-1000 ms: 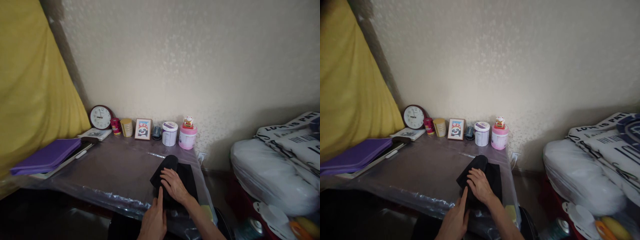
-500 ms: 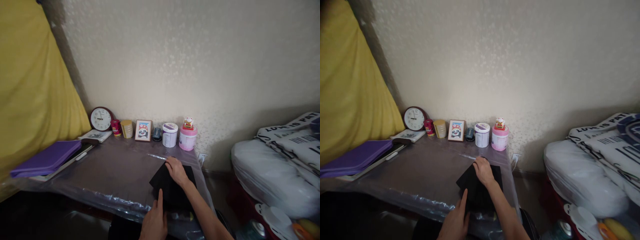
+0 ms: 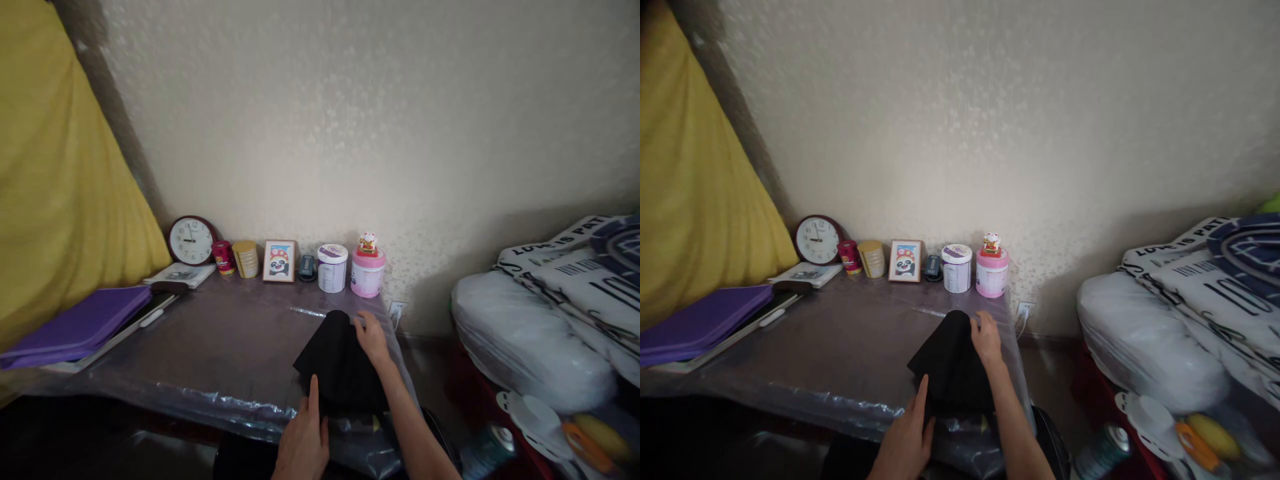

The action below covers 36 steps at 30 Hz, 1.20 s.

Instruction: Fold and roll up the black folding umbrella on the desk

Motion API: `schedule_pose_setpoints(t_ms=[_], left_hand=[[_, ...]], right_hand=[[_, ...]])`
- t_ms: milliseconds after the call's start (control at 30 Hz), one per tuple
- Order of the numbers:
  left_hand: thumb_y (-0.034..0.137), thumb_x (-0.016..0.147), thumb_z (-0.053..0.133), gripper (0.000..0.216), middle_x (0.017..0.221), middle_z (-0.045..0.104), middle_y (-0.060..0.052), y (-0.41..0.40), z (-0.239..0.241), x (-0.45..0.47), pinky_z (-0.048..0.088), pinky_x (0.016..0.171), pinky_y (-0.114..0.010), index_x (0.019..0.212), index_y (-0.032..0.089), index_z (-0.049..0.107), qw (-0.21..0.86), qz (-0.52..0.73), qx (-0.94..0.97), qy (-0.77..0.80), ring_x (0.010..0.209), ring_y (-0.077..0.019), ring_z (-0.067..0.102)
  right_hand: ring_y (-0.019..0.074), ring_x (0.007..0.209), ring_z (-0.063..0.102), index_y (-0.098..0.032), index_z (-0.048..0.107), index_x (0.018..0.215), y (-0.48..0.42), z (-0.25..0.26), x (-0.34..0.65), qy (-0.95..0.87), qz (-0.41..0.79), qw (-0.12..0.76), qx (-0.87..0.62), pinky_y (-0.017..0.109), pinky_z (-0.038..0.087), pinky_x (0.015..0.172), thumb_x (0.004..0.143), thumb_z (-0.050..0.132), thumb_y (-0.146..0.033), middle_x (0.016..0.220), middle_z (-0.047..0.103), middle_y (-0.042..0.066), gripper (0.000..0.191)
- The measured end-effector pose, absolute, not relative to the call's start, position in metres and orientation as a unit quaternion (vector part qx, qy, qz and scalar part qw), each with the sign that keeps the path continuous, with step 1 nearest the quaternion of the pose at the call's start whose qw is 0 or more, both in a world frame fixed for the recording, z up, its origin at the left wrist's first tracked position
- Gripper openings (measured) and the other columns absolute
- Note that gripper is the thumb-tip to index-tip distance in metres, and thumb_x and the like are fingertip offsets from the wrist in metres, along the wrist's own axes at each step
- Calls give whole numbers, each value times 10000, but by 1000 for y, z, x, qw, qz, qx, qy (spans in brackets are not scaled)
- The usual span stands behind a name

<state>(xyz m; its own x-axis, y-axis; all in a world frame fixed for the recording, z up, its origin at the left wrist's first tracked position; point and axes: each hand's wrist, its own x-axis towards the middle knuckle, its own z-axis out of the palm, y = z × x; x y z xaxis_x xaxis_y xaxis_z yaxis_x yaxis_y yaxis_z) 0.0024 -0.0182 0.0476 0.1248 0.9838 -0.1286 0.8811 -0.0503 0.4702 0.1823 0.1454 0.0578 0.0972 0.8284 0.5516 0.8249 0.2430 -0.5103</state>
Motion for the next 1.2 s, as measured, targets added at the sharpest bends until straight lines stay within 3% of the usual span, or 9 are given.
schedule_pose_setpoints(t_ms=[200, 567, 867, 1033, 1200], left_hand=[[237, 859, 280, 607, 1243, 461, -135, -21, 53, 2, 393, 734, -217, 1388, 141, -2, 225, 117, 715, 651, 926, -164, 562], [220, 873, 258, 575, 1202, 470, -145, -24, 68, 10, 399, 689, -222, 1386, 115, 22, 227, 73, 702, 671, 835, -153, 574], [195, 849, 268, 614, 1150, 495, -124, -19, 38, 5, 399, 640, -236, 1386, 157, -28, 186, 114, 729, 649, 802, -154, 581], [217, 855, 272, 607, 1174, 482, -141, -20, 44, 6, 406, 650, -238, 1386, 136, -9, 202, 110, 724, 650, 812, -157, 586], [216, 855, 264, 606, 1171, 484, -140, -21, 46, 5, 407, 651, -236, 1386, 146, -19, 200, 109, 726, 649, 815, -159, 585]], right_hand=[[215, 801, 613, -179, 625, 885, 107, 48, 229, -606, 64, 380, -696, 309, 438, 738, 811, 370, -371, 856, 664, 89, 328], [236, 854, 628, -201, 648, 851, 107, 56, 219, -617, 94, 326, -710, 294, 432, 706, 832, 356, -408, 869, 685, 81, 358], [236, 829, 631, -196, 654, 803, 131, 57, 218, -614, 56, 220, -756, 276, 409, 668, 845, 386, -376, 869, 681, 108, 325], [210, 853, 625, -175, 647, 790, 136, 50, 222, -609, 56, 225, -758, 251, 400, 691, 870, 345, -309, 882, 678, 108, 340], [208, 835, 632, -183, 637, 813, 127, 50, 222, -608, 68, 251, -751, 246, 415, 662, 854, 358, -389, 849, 682, 92, 350]])
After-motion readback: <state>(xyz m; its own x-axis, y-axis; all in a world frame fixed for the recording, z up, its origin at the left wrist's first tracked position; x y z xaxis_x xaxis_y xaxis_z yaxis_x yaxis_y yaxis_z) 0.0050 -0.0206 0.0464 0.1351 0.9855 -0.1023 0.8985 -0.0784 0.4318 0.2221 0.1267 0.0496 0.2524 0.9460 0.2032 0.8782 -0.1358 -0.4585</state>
